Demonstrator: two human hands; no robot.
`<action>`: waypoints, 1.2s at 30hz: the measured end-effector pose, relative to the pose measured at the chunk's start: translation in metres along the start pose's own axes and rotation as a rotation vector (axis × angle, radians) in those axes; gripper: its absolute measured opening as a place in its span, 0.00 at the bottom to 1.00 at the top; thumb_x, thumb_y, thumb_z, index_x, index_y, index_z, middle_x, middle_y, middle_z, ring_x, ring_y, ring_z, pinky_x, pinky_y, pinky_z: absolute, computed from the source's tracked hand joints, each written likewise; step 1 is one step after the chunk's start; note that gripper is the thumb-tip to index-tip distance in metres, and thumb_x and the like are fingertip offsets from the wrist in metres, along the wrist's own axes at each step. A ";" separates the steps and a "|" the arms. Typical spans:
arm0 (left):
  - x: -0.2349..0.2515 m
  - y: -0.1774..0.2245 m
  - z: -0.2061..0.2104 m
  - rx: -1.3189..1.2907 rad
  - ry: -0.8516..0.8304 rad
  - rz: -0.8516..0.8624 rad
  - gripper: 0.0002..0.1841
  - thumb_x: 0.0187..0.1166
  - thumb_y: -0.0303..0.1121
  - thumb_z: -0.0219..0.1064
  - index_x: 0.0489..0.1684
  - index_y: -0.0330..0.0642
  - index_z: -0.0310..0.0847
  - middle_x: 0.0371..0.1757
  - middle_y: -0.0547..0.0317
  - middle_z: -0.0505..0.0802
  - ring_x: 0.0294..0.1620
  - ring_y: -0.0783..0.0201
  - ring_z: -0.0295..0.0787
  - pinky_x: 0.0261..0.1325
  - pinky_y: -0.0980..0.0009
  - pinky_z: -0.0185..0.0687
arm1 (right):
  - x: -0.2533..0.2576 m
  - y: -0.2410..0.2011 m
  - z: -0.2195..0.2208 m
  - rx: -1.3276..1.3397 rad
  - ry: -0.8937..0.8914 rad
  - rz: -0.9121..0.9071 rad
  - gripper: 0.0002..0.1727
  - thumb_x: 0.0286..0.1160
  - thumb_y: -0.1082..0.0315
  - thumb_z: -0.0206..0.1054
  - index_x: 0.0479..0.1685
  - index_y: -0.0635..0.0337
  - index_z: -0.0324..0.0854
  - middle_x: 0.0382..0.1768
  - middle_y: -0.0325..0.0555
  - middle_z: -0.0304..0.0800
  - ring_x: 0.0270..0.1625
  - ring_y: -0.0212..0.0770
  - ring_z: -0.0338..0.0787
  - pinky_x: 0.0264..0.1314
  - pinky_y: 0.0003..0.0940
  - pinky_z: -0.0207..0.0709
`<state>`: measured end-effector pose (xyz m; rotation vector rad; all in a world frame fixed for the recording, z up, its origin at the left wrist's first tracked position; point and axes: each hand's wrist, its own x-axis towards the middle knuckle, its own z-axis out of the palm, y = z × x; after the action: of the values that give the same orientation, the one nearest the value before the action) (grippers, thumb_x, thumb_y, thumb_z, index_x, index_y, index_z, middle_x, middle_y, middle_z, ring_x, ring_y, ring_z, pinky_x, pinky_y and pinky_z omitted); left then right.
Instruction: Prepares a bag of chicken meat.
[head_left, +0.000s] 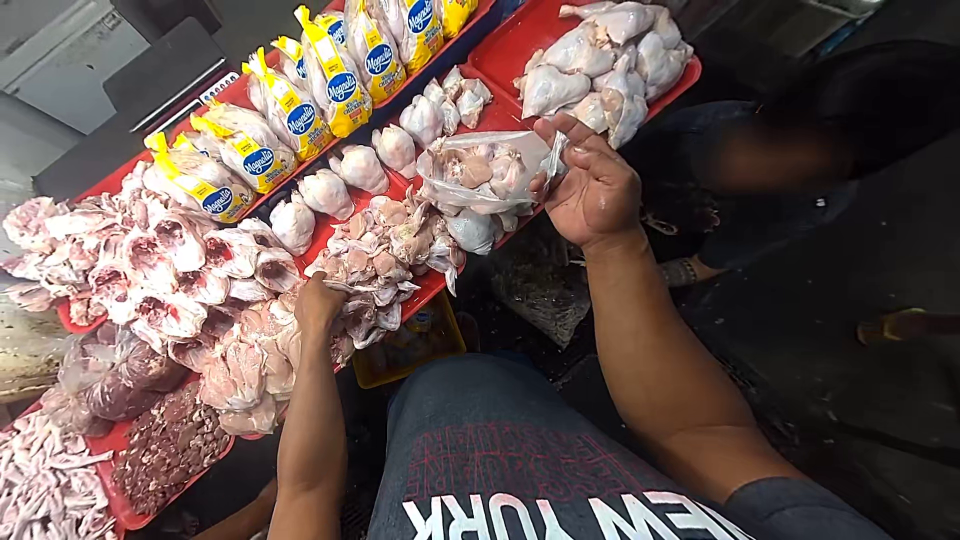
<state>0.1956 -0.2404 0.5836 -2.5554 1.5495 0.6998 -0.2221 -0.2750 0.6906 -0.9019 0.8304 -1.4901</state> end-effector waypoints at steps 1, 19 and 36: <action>0.001 -0.004 0.001 -0.030 0.013 -0.008 0.31 0.58 0.43 0.80 0.69 0.57 0.85 0.55 0.40 0.94 0.59 0.35 0.90 0.55 0.28 0.81 | 0.001 0.000 0.000 -0.001 -0.005 0.002 0.28 0.88 0.69 0.32 0.79 0.55 0.70 0.78 0.46 0.79 0.43 0.38 0.91 0.41 0.34 0.85; 0.040 -0.030 -0.021 -0.205 -0.348 0.221 0.42 0.60 0.39 0.85 0.81 0.47 0.74 0.60 0.34 0.91 0.58 0.37 0.90 0.61 0.34 0.83 | 0.005 0.002 0.006 0.023 -0.009 -0.006 0.28 0.87 0.70 0.33 0.79 0.57 0.70 0.80 0.48 0.77 0.40 0.38 0.92 0.39 0.33 0.87; 0.062 -0.036 -0.025 -0.352 -0.333 0.143 0.23 0.69 0.48 0.78 0.49 0.35 0.88 0.41 0.47 0.94 0.41 0.55 0.92 0.51 0.48 0.87 | -0.001 0.005 -0.001 0.044 0.007 -0.011 0.28 0.89 0.69 0.34 0.81 0.60 0.70 0.79 0.51 0.76 0.44 0.39 0.91 0.44 0.35 0.87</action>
<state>0.2587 -0.2813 0.5742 -2.3867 1.6206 1.4476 -0.2208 -0.2743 0.6860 -0.8702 0.7963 -1.5160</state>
